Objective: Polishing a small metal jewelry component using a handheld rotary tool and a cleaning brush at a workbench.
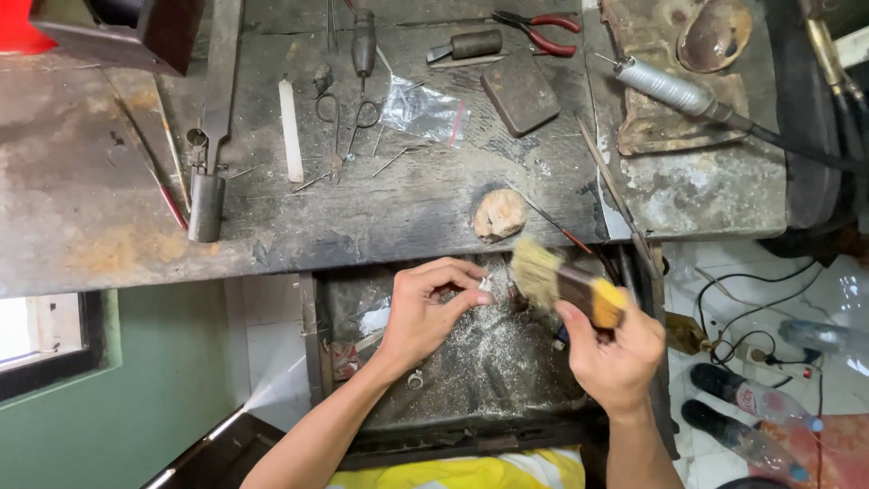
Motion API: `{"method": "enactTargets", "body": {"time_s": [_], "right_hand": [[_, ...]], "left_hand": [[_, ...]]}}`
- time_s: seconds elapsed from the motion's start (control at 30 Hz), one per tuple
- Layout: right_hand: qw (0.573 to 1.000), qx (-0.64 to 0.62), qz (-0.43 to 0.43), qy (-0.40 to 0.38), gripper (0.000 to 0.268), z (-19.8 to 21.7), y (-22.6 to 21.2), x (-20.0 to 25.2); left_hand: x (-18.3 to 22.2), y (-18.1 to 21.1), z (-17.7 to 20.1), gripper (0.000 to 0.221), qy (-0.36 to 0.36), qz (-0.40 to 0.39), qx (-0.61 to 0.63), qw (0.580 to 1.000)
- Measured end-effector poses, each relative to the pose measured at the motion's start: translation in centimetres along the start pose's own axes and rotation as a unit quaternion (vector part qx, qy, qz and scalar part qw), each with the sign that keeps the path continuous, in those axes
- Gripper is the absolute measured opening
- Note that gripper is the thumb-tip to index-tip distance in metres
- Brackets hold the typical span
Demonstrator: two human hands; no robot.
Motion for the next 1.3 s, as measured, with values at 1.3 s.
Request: {"method": "enactTargets", "body": {"time_s": [1.3], "right_hand": [[0.774, 0.096, -0.446, -0.439, 0.046, -8.0, 5.7, 9.0]], "left_hand": [[-11.1, 2.7, 0.6, 0.009, -0.045, -0.151, 0.024, 0.987]]}}
Point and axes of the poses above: each hand's wrist, its own x-axis away from the middle knuckle, its own z-axis out of the back of the hand, y = z × x, the point moved 8 cm from there along -x, towards the middle knuckle, and after that the axes turned 7 degrees about -y, right-handed, at the moved point
